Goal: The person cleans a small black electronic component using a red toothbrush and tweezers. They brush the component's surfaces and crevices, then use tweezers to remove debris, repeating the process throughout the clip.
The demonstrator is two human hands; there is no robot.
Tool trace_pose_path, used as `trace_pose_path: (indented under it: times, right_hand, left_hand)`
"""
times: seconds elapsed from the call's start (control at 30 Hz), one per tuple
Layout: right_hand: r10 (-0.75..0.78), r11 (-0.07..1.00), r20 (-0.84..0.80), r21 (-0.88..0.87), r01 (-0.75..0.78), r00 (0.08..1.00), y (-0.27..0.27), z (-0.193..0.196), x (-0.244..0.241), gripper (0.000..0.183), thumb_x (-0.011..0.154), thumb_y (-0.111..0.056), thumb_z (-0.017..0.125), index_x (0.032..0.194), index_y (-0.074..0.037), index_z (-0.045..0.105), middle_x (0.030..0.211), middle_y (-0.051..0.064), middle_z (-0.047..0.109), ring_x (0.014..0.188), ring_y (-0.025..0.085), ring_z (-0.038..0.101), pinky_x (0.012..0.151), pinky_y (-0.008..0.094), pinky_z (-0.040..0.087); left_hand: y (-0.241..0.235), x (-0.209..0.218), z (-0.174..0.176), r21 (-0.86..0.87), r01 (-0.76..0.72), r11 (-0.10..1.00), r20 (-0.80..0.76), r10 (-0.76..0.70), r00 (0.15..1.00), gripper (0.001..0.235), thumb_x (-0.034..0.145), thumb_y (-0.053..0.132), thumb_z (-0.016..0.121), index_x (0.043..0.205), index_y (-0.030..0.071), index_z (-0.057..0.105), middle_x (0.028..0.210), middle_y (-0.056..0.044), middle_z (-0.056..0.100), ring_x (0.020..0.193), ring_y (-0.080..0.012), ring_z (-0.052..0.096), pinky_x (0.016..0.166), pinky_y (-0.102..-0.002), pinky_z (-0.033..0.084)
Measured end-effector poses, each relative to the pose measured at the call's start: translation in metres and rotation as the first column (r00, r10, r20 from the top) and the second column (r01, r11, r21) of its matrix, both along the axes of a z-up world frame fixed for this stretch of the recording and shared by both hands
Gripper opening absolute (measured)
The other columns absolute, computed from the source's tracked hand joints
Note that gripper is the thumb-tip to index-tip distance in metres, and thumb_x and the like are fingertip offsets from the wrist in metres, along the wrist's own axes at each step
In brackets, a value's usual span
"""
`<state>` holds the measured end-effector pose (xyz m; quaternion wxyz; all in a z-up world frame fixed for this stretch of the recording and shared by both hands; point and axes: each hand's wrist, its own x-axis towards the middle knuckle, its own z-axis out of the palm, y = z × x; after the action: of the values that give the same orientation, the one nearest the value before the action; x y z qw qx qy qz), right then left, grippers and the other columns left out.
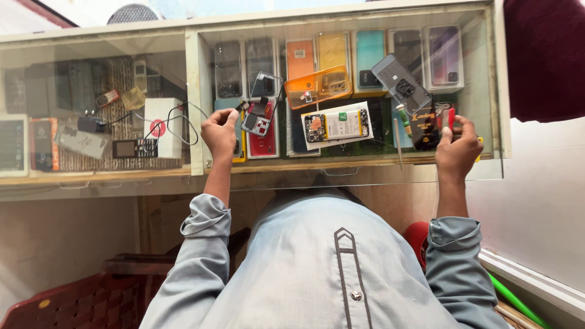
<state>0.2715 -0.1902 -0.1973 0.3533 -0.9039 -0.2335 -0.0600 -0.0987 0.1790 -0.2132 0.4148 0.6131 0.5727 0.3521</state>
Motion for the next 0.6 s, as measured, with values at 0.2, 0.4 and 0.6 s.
trace_pose_path:
  times: [0.2, 0.4, 0.6]
  right_hand:
    - [-0.037, 0.999, -0.006, -0.028, 0.037, 0.999, 0.007, -0.001, 0.001, 0.036, 0.092, -0.001, 0.076, 0.127, -0.003, 0.067, 0.095, 0.015, 0.073, 0.082, 0.030, 0.071, 0.073, 0.043, 0.055]
    - [0.016, 0.998, 0.159, -0.063, -0.006, 0.987, 0.006, -0.009, 0.003, 0.044, 0.090, 0.002, 0.076, 0.132, -0.001, 0.061, 0.099, 0.016, 0.071, 0.086, 0.033, 0.070, 0.076, 0.045, 0.055]
    - [0.008, 0.992, 0.150, -0.126, 0.011, 0.989, 0.005, -0.019, 0.012, 0.045, 0.088, 0.000, 0.078, 0.130, -0.001, 0.060, 0.101, 0.014, 0.070, 0.088, 0.033, 0.070, 0.076, 0.045, 0.055]
  left_hand:
    - [-0.016, 0.013, -0.019, 0.060, -0.015, 0.998, -0.109, 0.021, 0.994, 0.015, 0.084, 0.020, 0.083, 0.093, 0.008, 0.081, 0.083, -0.005, 0.079, 0.073, -0.0122, 0.074, 0.073, -0.029, 0.057]
    - [-0.043, 0.015, 0.000, 0.090, -0.034, 0.995, -0.353, 0.064, 0.933, 0.011, 0.083, 0.025, 0.083, 0.089, 0.017, 0.081, 0.089, -0.001, 0.076, 0.080, -0.0200, 0.070, 0.071, -0.038, 0.056]
    - [-0.053, 0.013, 0.010, 0.241, 0.005, 0.971, -0.321, 0.075, 0.944, 0.011, 0.084, 0.021, 0.082, 0.093, 0.015, 0.079, 0.092, -0.001, 0.075, 0.085, -0.0201, 0.069, 0.076, -0.038, 0.055]
